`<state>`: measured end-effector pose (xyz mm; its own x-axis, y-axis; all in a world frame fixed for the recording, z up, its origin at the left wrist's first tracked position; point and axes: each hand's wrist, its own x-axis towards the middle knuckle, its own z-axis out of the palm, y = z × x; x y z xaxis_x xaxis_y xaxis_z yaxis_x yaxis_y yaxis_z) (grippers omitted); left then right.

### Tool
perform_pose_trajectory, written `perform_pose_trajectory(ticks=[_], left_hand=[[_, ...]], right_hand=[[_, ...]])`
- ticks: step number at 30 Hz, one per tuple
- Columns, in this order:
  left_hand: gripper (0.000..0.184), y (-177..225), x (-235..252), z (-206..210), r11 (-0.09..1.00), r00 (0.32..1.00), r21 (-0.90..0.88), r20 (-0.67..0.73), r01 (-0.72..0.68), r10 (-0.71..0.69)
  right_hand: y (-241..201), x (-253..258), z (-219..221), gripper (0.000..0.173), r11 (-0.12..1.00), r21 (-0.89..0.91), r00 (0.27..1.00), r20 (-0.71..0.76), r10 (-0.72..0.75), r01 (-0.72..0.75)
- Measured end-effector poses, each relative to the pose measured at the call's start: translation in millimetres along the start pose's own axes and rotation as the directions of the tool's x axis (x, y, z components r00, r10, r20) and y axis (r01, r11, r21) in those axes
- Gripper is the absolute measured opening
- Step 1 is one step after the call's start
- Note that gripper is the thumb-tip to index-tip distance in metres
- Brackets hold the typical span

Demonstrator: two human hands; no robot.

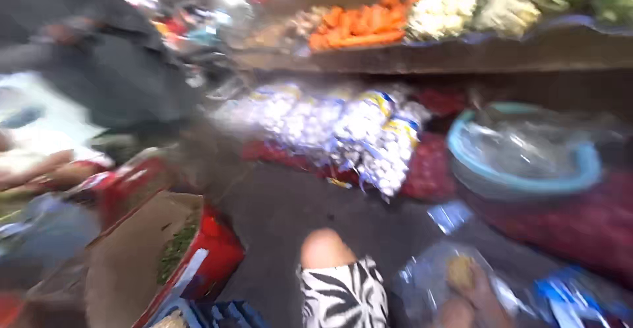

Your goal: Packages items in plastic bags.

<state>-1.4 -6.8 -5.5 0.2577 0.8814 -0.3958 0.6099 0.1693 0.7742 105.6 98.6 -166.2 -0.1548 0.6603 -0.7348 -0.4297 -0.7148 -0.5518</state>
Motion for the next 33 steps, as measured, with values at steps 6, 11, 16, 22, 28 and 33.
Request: perform_pose_trajectory(ticks=[6, 11, 16, 22, 28, 33], left_hand=[[0.051, -4, 5, -11, 0.994, 0.989, 0.016, 0.106, 0.106, -0.108], [0.050, -5, 2, -18, 0.990, 0.987, 0.016, 0.069, 0.141, -0.142], [0.048, -6, 0, -16, 0.990, 0.986, 0.041, 0.090, 0.138, -0.141], [0.046, -5, 1, -16, 0.986, 0.983, 0.061, 0.097, 0.153, -0.158], [0.045, -5, -1, -19, 0.982, 0.980, 0.045, 0.072, 0.184, -0.187], [0.045, -4, 1, -21, 0.972, 0.970, 0.038, 0.067, 0.231, -0.233]], right_hand=[[-18, 33, -5, 0.053, 0.976, 0.196, 0.980, -0.153, 0.125, -0.094], [-7, 13, -3, 0.033, 0.978, 0.169, 0.980, -0.133, 0.150, -0.127], [-9, 3, -10, 0.034, 0.976, 0.039, 0.970, -0.116, 0.216, -0.213], [-15, -13, -15, 0.033, 0.951, 0.182, 0.966, 0.101, 0.237, -0.252], [-17, -24, -12, 0.031, 0.949, 0.212, 0.967, 0.151, 0.206, -0.235], [-23, -39, -4, 0.031, 0.941, 0.270, 0.976, 0.130, 0.173, -0.203]])
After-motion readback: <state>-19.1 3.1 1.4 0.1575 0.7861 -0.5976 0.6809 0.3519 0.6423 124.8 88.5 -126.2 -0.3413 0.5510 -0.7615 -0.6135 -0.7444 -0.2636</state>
